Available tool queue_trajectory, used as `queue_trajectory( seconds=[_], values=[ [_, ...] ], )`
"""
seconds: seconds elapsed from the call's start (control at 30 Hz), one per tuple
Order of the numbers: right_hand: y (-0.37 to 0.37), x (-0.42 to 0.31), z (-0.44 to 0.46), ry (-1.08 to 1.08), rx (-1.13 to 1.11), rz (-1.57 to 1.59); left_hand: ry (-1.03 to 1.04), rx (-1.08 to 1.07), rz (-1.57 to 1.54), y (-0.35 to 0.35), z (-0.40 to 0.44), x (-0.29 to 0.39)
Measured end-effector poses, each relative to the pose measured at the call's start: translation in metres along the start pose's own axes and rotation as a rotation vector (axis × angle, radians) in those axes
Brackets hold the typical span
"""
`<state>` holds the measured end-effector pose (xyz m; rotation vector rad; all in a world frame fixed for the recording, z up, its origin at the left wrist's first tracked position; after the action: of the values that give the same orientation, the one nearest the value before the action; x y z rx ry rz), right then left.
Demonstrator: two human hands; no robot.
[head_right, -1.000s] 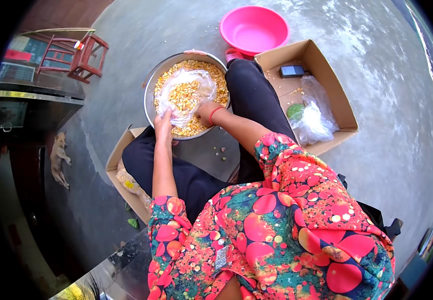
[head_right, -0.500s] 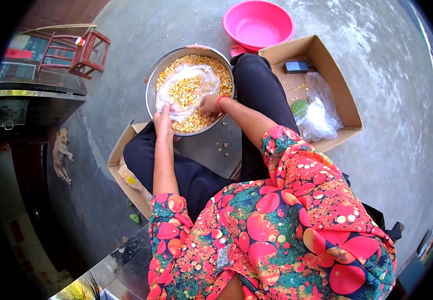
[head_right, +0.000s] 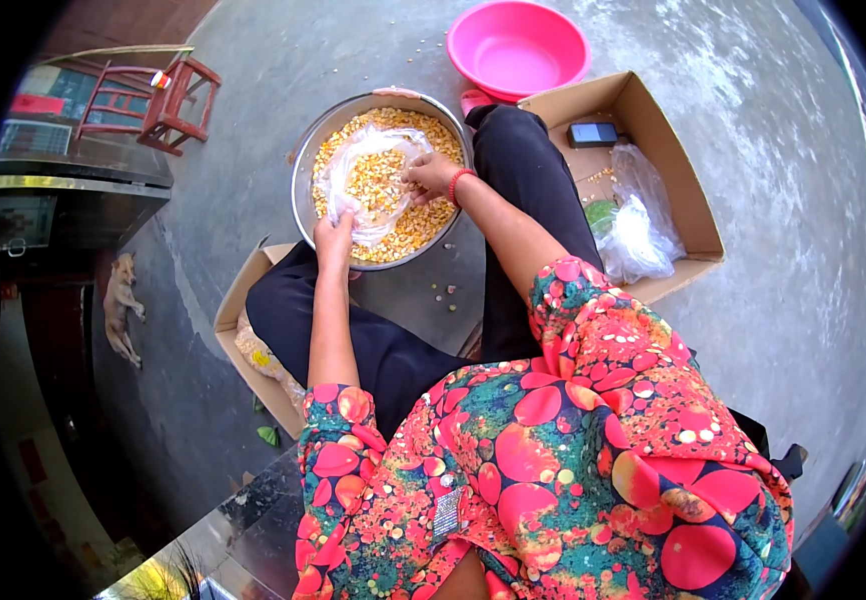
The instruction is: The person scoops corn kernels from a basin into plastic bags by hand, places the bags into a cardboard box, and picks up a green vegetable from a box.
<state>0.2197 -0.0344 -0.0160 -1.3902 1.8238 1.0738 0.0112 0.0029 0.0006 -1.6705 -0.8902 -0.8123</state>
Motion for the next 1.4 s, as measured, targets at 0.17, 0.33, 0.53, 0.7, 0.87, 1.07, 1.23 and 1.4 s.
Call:
queue_trajectory(
  seconds=[0.17,0.33,0.53,0.7,0.87,1.07,1.23,1.4],
  values=[
    [0.010,-0.006,0.003,-0.021,0.108,0.050,-0.020,-0.011,0.058,-0.001,-0.006,-0.001],
    [0.029,-0.003,-0.001,-0.296,-0.097,0.070,-0.044,-0.051,0.002,0.000,-0.007,0.001],
    [0.021,-0.002,-0.003,-0.204,-0.227,-0.419,-0.089,-0.040,-0.092,0.000,-0.002,-0.007],
    [0.021,0.027,0.001,-0.140,-0.471,-0.813,-0.096,-0.041,-0.235,0.000,0.003,-0.008],
    [0.042,0.036,-0.015,-0.549,-0.386,-1.322,-0.102,-0.040,-0.256,0.001,0.002,-0.009],
    [0.052,0.038,-0.012,-0.374,-0.527,-1.289,-0.124,-0.031,-0.211,0.001,-0.002,-0.005],
    [0.035,0.048,0.008,-0.226,-0.396,-1.045,-0.138,-0.026,-0.215,0.003,0.001,-0.010],
    [0.026,0.022,-0.012,0.099,-0.427,-0.334,-0.121,-0.048,-0.205,0.002,0.004,-0.010]
  ],
)
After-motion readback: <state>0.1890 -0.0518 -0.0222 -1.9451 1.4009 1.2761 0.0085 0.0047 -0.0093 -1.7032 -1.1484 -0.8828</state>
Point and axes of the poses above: each hand's wrist, its own z-axis towards the middle knuckle, its own y-axis out of the palm, x = y × z, the point moved 2 cm from there along z, towards the middle knuckle, and after that the axes turned 5 degrees about -y, right-handed, at the moved point
